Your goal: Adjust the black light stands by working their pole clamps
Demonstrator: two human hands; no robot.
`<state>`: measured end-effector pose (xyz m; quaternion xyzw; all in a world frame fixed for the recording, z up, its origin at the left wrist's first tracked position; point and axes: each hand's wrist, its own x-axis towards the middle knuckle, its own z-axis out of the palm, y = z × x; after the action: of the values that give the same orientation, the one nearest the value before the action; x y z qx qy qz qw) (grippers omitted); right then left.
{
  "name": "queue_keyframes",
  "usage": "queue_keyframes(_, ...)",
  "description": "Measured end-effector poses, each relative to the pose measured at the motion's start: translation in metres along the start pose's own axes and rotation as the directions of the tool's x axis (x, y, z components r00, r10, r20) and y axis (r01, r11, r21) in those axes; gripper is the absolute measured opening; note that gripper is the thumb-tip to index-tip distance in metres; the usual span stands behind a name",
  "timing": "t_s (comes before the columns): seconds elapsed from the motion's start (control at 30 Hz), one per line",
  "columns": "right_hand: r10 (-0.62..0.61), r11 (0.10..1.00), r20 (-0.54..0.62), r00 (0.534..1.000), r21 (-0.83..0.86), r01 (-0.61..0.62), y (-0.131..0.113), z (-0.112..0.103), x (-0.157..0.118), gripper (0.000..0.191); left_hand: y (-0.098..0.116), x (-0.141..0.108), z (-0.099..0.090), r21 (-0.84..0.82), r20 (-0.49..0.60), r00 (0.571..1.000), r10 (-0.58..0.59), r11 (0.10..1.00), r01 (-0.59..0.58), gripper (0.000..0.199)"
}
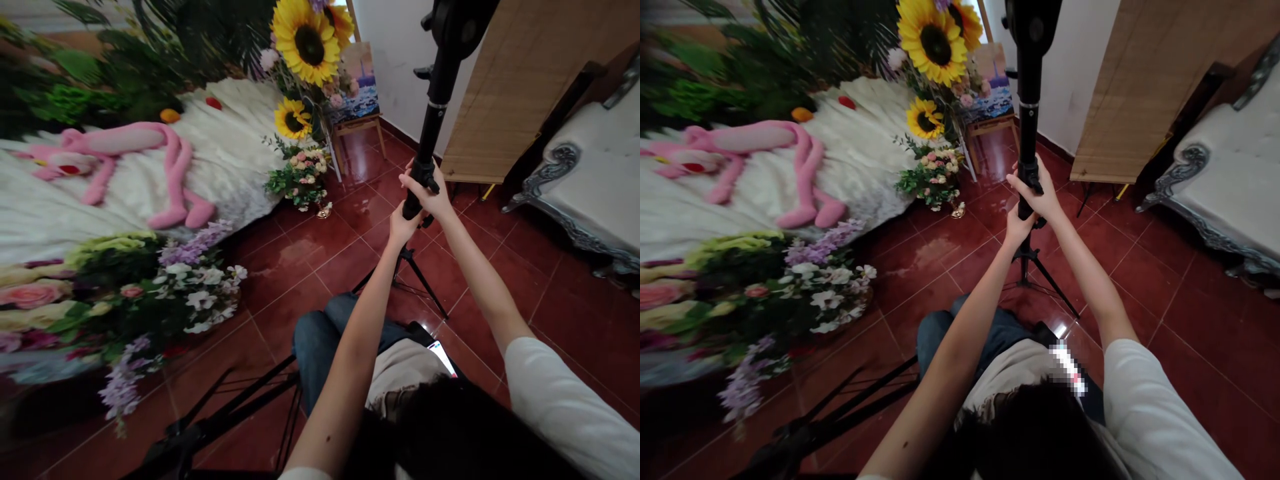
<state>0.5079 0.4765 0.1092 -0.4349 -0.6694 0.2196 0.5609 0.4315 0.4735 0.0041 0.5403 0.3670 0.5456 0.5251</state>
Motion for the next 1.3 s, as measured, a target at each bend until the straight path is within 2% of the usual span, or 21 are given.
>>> queue_keyframes(0.17, 0.021, 0.997, 0.016, 1.0, -0.076, -0.02, -0.001, -0.005, -0.018, 0.054, -0.002, 0.0, -0.001, -0.035, 0.011, 1.0, -0.01, 0.999, 0.01, 0.039)
queue_keyframes(0.37, -0.024, 0.962, -0.031, 0.999, -0.274, 0.015, 0.004, -0.024, -0.084, 0.063, 0.007, -0.008, -0.003, -0.009, 0.015, 0.999, 0.042, 0.999, -0.042, 0.037)
queue_keyframes(0.5, -0.095, 0.857, -0.027, 0.995, -0.512, 0.068, 0.007, -0.036, -0.131, 0.049, 0.015, -0.012, -0.005, 0.041, 0.011, 0.999, 0.041, 0.998, -0.041, 0.041)
queue_keyframes(0.6, -0.139, 0.789, 0.023, 0.99, -0.602, 0.125, 0.013, -0.035, -0.147, 0.04, 0.014, -0.012, -0.006, 0.044, 0.005, 0.997, 0.081, 0.996, -0.081, 0.041)
queue_keyframes(0.73, -0.162, 0.741, -0.006, 0.987, -0.661, 0.118, 0.018, -0.029, -0.142, 0.033, 0.01, -0.01, -0.006, -0.004, 0.009, 0.993, 0.118, 0.993, -0.118, 0.039)
queue_keyframes(0.93, -0.148, 0.722, -0.077, 0.986, -0.69, 0.055, 0.018, -0.029, -0.127, 0.028, 0.006, -0.008, -0.006, -0.015, 0.04, 0.998, 0.048, 0.999, -0.047, 0.037)
queue_keyframes(1.1, -0.132, 0.764, -0.156, 0.979, -0.645, 0.0, 0.017, -0.034, -0.126, 0.024, 0.007, -0.008, -0.007, -0.035, 0.039, 0.997, 0.065, 0.997, -0.063, 0.034)
queue_keyframes(1.2, -0.018, 0.823, -0.254, 0.967, -0.553, -0.13, 0.014, -0.029, -0.124, 0.034, 0.008, -0.009, -0.008, -0.03, 0.038, 0.997, 0.062, 0.998, -0.061, 0.033)
queue_keyframes(1.3, 0.232, 0.906, -0.294, 0.927, -0.282, -0.316, 0.012, -0.017, -0.117, 0.051, 0.008, -0.009, -0.008, -0.02, 0.044, 0.999, 0.032, 0.999, -0.031, 0.033)
